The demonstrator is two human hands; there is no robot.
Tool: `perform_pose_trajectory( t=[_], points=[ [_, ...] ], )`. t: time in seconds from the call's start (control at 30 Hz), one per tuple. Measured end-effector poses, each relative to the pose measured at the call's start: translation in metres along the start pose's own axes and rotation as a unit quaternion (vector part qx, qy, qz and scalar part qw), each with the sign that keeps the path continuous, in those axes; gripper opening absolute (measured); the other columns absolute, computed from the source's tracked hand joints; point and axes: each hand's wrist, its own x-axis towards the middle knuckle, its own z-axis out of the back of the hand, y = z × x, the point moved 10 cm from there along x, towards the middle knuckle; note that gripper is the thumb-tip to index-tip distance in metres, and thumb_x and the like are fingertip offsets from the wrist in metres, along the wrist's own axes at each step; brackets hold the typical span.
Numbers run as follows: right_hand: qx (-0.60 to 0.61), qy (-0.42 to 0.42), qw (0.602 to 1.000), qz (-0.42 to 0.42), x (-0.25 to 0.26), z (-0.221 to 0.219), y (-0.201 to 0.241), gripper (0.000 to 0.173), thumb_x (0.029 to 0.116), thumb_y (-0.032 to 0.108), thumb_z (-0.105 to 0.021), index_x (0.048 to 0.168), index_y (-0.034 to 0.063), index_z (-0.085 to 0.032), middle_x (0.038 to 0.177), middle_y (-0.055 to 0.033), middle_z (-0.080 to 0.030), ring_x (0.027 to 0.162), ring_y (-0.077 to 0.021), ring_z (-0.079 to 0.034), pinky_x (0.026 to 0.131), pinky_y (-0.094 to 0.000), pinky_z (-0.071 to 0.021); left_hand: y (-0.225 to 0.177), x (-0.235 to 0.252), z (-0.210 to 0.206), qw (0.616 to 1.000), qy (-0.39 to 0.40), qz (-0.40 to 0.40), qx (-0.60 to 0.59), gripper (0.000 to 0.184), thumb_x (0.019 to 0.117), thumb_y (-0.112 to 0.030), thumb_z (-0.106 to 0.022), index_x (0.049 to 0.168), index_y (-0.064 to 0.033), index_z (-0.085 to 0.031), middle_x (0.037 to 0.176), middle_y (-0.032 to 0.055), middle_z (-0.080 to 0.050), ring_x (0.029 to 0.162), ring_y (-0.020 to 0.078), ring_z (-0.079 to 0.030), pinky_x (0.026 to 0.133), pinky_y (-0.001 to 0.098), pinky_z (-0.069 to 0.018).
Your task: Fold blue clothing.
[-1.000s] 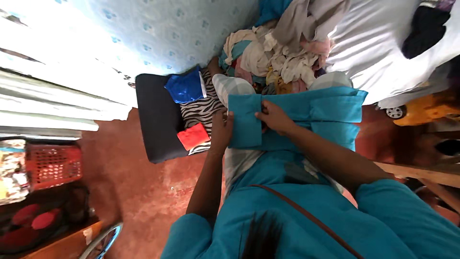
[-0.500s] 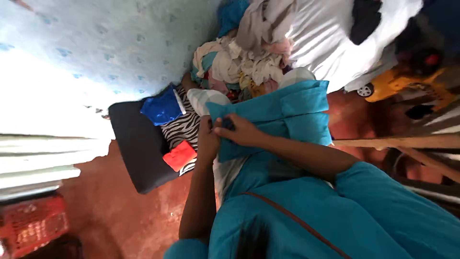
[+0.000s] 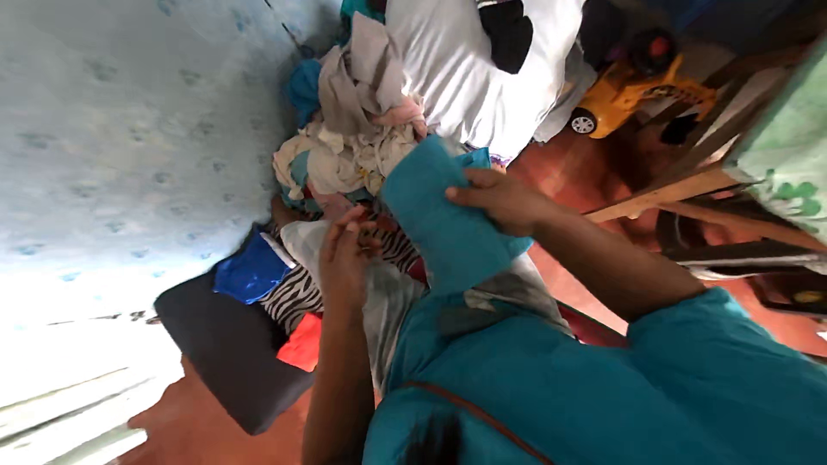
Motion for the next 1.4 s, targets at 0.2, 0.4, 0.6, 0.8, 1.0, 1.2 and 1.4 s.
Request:
perform_pose_trajectory(
  t=[0.2,0.4,0.6,0.8,1.0,1.2,1.4],
  points=[
    [-0.07,-0.117,0.985,-0.111,-0.01,0.115,-0.08,0.037,0.1079,0.022,-0.051,0.142,0.0062,-0.051,0.118,-0.0145,-0.067,0.099,-0.0211,-0.069,0.086,-0.042,-0.059,0.134,0.016,-0.065,0.966,0.063,0.246,-0.054,0.063,0.1077,-0.059,-0.028,0.144,-0.012,-0.051,0.124,0.0083,-0.067,0.105,0.0201,-0.068,0.087,0.0406,-0.0575],
    [-0.032,-0.095,0.991,-0.093,-0.013,0.109,-0.073,0.042,0.1076,0.019,-0.051,0.147,0.0083,-0.043,0.118,-0.0126,-0.067,0.098,-0.0193,-0.07,0.086,-0.0395,-0.0595,0.113,0.019,-0.093,0.978,0.101,0.177,-0.029,0.063,0.1055,-0.06,-0.038,0.15,-0.0155,-0.042,0.132,0.011,-0.062,0.114,0.0223,-0.064,0.093,0.0452,-0.0565],
    [0.087,-0.046,0.994,-0.052,-0.012,0.102,-0.082,0.037,0.1069,0.014,-0.048,0.144,0.0103,-0.045,0.111,-0.0082,-0.07,0.093,-0.0168,-0.071,0.083,-0.0373,-0.0621,0.078,0.011,-0.072,0.997,0.009,0.079,-0.003,0.04,0.1086,-0.033,-0.05,0.143,-0.0139,-0.046,0.111,0.0066,-0.067,0.089,0.0145,-0.07,0.078,0.0356,-0.0612],
    [0.115,-0.02,0.993,-0.03,-0.012,0.079,-0.058,0.031,0.1079,0.014,-0.043,0.138,0.0119,-0.047,0.106,-0.0034,-0.071,0.091,-0.0137,-0.072,0.081,-0.0341,-0.063,0.079,0.011,-0.062,0.995,0.007,0.064,-0.082,0.039,0.1102,-0.038,-0.043,0.144,-0.0188,-0.045,0.115,0.0025,-0.067,0.096,0.013,-0.07,0.082,0.0353,-0.0611],
    [0.073,-0.074,0.992,-0.07,-0.003,0.076,-0.06,0.035,0.1089,0.016,-0.046,0.143,0.0096,-0.045,0.111,-0.007,-0.068,0.093,-0.0151,-0.071,0.082,-0.0353,-0.0617,0.097,-0.019,-0.079,0.987,0.124,0.05,0.085,0.123,0.0809,-0.024,-0.087,0.163,-0.0234,0.004,0.161,0.0165,-0.031,0.121,0.0237,-0.063,0.089,0.0427,-0.0603],
    [0.021,-0.046,0.999,-0.013,0.013,0.01,-0.004,0.039,0.1072,0.014,-0.049,0.145,0.0066,-0.042,0.119,-0.0107,-0.066,0.098,-0.0174,-0.07,0.084,-0.0367,-0.0616,0.083,-0.038,-0.097,0.959,0.133,-0.052,0.244,0.12,0.0782,-0.029,-0.087,0.165,-0.0122,-0.007,0.17,0.0218,0.005,0.146,0.0336,-0.038,0.105,0.048,-0.0498],
    [0.003,0.028,1.0,0.011,0.047,-0.059,0.019,0.038,0.1084,0.013,-0.048,0.145,0.0053,-0.04,0.122,-0.0147,-0.063,0.099,-0.0191,-0.069,0.081,-0.0354,-0.0606,0.075,-0.049,-0.072,0.947,0.057,-0.016,0.316,0.025,0.1002,-0.007,-0.056,0.114,0.012,-0.064,0.102,0.0262,-0.069,0.098,0.034,-0.068,0.09,0.0518,-0.0543]
  ],
)
